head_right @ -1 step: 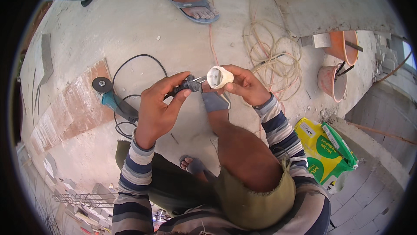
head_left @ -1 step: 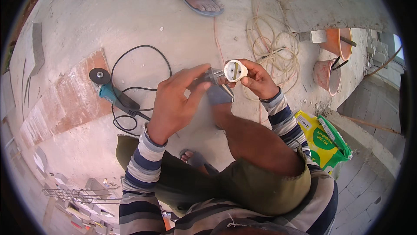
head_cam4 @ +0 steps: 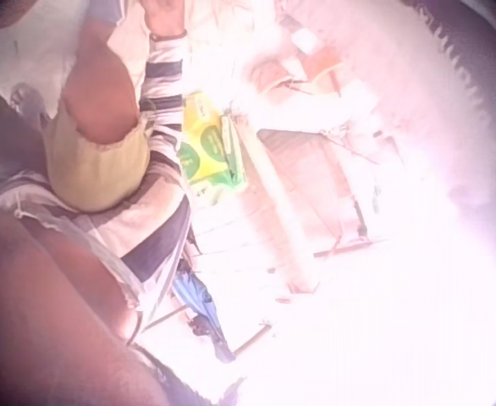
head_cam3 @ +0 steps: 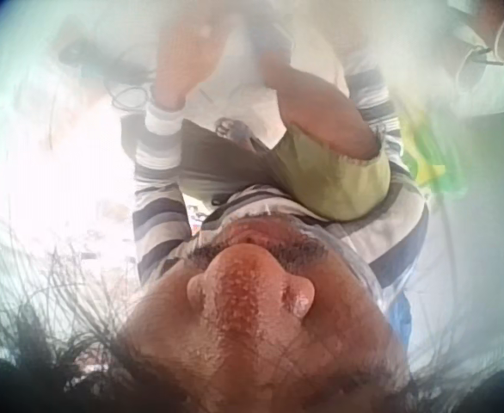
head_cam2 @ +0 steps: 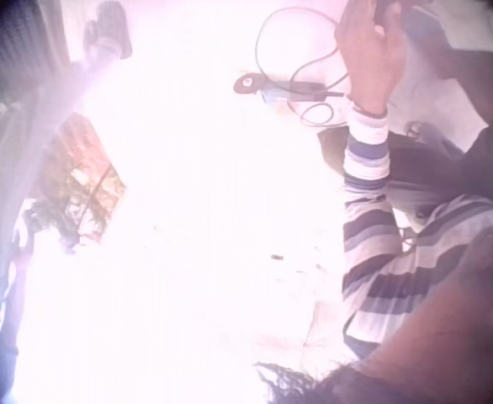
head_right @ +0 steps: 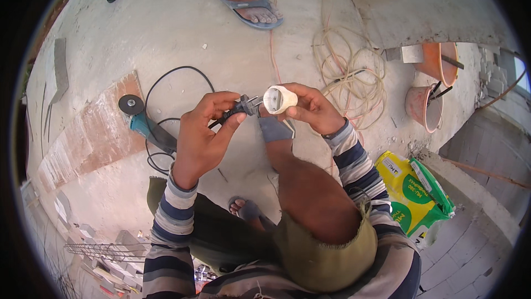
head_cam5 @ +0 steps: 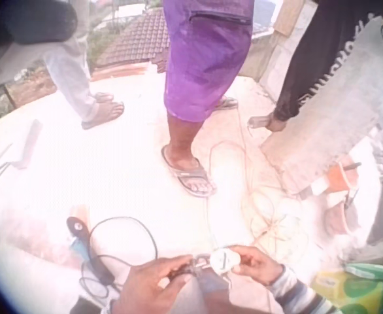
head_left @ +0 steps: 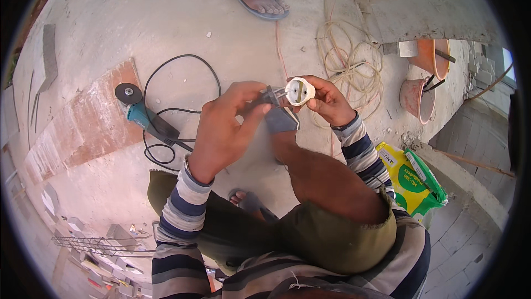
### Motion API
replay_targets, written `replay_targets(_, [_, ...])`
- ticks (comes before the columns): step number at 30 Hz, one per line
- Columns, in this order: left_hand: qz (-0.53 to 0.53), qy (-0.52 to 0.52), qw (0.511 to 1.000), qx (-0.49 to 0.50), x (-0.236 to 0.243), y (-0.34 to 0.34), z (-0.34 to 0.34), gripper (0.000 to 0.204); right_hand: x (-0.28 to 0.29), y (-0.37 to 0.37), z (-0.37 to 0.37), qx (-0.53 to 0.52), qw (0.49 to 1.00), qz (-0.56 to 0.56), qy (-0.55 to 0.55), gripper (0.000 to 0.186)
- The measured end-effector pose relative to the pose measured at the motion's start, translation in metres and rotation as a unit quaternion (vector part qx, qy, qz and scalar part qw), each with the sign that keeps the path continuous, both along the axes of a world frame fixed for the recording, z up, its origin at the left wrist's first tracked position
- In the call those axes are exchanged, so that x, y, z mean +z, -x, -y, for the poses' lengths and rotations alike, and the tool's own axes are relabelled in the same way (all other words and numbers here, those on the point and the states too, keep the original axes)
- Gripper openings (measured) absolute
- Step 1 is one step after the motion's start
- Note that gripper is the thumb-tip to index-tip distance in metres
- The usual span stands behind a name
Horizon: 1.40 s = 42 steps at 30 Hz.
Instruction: The person plugs in an angle grinder and cuts several metal rods to length on a concrete rooftop. They position each rod on a block, cut it, and set the pieces aside.
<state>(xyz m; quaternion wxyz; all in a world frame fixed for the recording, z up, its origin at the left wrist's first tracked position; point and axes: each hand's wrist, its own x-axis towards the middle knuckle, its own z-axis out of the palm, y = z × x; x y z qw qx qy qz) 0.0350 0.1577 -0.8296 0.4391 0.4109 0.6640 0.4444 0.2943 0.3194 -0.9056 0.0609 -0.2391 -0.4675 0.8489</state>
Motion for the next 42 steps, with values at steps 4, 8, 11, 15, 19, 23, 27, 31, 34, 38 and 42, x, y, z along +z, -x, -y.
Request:
replay_targets(4, [-0.016,-0.017,0.999,-0.029,-0.009,0.011,0.004,0.016,0.011,0.038,0.003,0.001,1.0,0.012,-0.026,0.05])
replay_targets(8, [-0.17,-0.108,0.979,-0.028,-0.02,0.011,0.011,0.019,-0.001,0.037,-0.004,0.067,0.997,0.037,-0.013,0.04])
replay_targets(11, [-0.173,-0.108,0.978,-0.031,-0.024,0.008,0.014,0.02,-0.014,0.036,-0.003,0.082,0.996,0.024,-0.003,0.049])
replay_targets(15, [-0.152,-0.067,0.986,-0.021,-0.027,0.001,0.021,0.019,-0.019,0.04,0.007,0.063,0.998,0.027,-0.002,0.046])
replay_targets(19, [-0.15,-0.059,0.987,-0.014,-0.03,0.005,0.024,0.018,-0.011,0.045,0.01,0.059,0.997,0.039,-0.026,0.036])
replay_targets(23, [-0.113,-0.014,0.993,0.001,-0.033,0.007,0.028,0.019,-0.01,0.052,0.017,0.061,0.995,0.051,-0.052,0.036])
replay_targets(27, [-0.041,0.007,0.999,0.03,-0.037,0.003,0.04,0.02,-0.016,0.061,0.02,0.079,0.993,0.069,-0.045,0.035])
replay_targets(31, [-0.029,-0.01,0.997,0.064,-0.041,0.0,0.053,0.021,-0.016,0.064,0.028,0.08,0.994,0.056,-0.055,0.038])
replay_targets(34, [-0.071,-0.039,0.995,0.056,-0.04,0.015,0.059,0.024,-0.018,0.076,0.04,0.053,0.996,0.048,-0.06,0.038])
replay_targets(38, [-0.201,0.071,0.977,-0.002,-0.018,0.031,0.082,0.032,-0.013,0.09,0.039,0.052,0.996,0.031,-0.067,0.044])
replay_targets(42, [-0.15,0.042,0.988,0.018,-0.033,0.026,0.097,0.035,-0.014,0.106,0.048,0.091,0.994,0.033,-0.06,0.05])
